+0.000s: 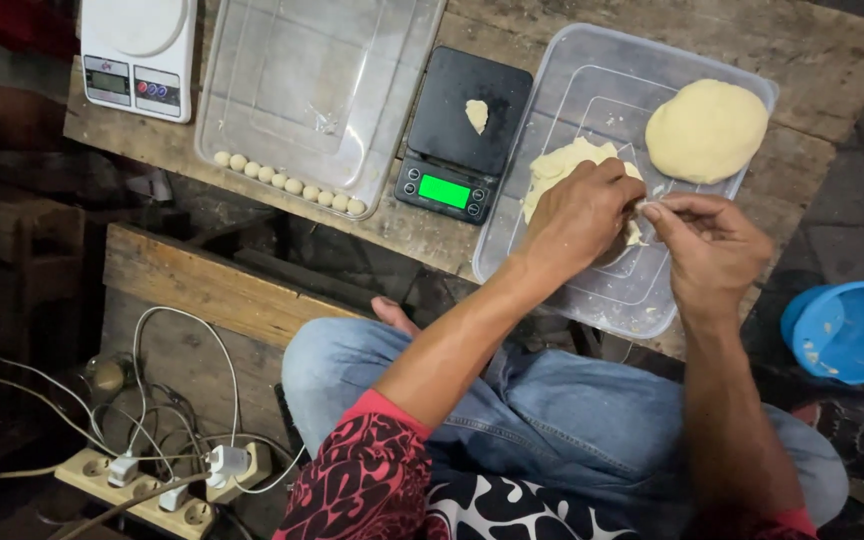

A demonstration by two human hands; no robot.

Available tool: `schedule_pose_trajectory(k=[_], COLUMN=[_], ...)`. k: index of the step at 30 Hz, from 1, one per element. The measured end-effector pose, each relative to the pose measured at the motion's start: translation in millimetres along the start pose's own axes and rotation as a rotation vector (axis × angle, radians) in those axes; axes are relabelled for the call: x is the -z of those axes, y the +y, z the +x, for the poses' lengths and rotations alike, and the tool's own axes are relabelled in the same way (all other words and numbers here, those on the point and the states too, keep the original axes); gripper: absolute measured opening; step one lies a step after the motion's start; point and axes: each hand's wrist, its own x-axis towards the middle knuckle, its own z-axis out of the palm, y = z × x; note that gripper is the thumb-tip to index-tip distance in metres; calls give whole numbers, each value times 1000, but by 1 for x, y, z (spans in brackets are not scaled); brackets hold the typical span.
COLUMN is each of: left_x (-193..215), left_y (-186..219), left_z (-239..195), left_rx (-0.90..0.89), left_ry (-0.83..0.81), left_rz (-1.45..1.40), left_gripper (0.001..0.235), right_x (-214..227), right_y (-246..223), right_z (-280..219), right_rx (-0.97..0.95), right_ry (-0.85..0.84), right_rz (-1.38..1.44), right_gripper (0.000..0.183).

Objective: The person sits cross-legged and repeatedly tears small pieces of dough from a larger mass. They weigh each piece on a digital scale, roll it into a ball between their palms, and place it into a clear plastic tray. The process is repeated multiple times to create uniform dough balls.

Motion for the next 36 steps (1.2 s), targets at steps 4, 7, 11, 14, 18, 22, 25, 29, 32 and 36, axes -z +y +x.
schedule_pose_trajectory(k=[4, 7, 11, 14, 18, 22, 25, 29, 32, 36], left_x=[5, 9, 17, 20, 17, 29, 56, 78, 79, 79], left_y=[-2, -3, 4, 4, -1, -30, -70, -101, -111, -108], left_z=[-1, 3, 8, 8, 8, 14, 17, 9, 5, -2], left_rx=[-8, 53, 92, 99, 52, 89, 89, 288, 336, 287], left_ry=[50, -62, -39, 63, 200, 258, 361, 459, 474, 416], left_rz=[43, -21, -165, -282, -356, -367, -233, 27, 94, 210], left_gripper=[11, 33, 49, 33, 19, 12, 14, 11, 12, 10], right_x=[4, 7, -1, -4, -6, -10, -8, -12, -14, -13], right_y=[17, 11, 5, 8, 7, -7, 3, 5, 6, 11], right_z=[5, 5, 4, 2, -3, 0, 3, 3, 3, 3], right_rx=[-182, -93, -256, -204, -36, -25, -101, -86, -61, -15], right_ry=[148, 173, 98, 2, -80, -50, -17, 44, 39, 41], right_rz=[431, 423, 296, 380, 286, 258, 326, 390, 368, 376], right_gripper=[17, 9, 25, 44, 55, 46, 42, 35, 33, 31])
